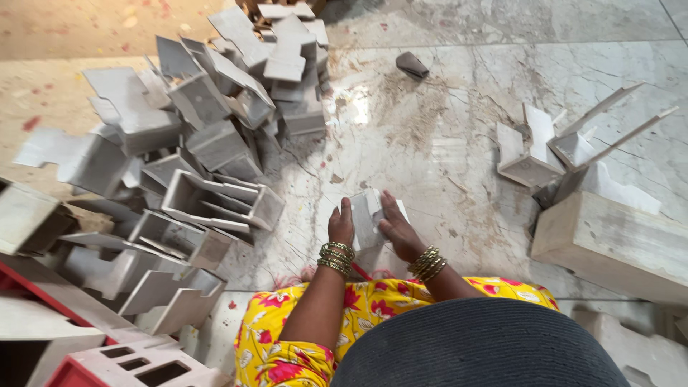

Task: The person sits on the floor among a large pile of white foam letter cutouts. They pick up one foam piece at a time, rub and wipe its surfaces with their hand and a small block, then set the piece back on the floor and reach for the next one.

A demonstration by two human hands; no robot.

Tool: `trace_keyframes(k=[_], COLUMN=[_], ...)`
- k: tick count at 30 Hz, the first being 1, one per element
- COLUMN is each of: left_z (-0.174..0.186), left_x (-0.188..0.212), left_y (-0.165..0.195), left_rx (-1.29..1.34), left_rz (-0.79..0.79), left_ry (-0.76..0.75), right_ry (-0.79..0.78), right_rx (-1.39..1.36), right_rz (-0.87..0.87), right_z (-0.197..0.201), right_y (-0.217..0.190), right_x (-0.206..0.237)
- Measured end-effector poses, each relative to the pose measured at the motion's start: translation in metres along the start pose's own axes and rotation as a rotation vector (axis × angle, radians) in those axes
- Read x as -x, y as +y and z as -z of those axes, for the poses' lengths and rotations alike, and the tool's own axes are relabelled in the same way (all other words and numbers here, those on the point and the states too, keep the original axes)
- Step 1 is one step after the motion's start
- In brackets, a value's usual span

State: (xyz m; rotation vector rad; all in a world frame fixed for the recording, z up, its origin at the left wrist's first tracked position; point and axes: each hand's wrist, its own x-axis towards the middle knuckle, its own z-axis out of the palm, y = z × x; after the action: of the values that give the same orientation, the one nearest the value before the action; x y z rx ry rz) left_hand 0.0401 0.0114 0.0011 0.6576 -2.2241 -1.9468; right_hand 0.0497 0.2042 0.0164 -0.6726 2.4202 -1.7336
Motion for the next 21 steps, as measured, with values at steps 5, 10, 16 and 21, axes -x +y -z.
trace_keyframes(k=[5, 10, 16, 21], left_z=[-0.007, 0.002, 0.000, -0.010], left_x=[-0.002, -0.010, -0.006, -0.001], left_y=[-0.018, -0.017, -0.016, -0.023], left_rx=[0.043, -0.055, -0.058, 0.027], left_rz=[0.032, 0.044, 0.010, -0.190], left_ry=[0.025, 0.075, 0.016, -0.115], right_ry=[-0.034, -0.010, -0.021, 0.077], right_rx=[0.172, -0.035, 0.218, 0.178], right_rz=[0.044, -0.538, 0.036, 0.084], right_z=[0.005, 0.012, 0.002, 0.003], right_y=[0.001, 0.002, -0.003, 0.001], right_x=[0.002, -0.005, -0.009, -0.010])
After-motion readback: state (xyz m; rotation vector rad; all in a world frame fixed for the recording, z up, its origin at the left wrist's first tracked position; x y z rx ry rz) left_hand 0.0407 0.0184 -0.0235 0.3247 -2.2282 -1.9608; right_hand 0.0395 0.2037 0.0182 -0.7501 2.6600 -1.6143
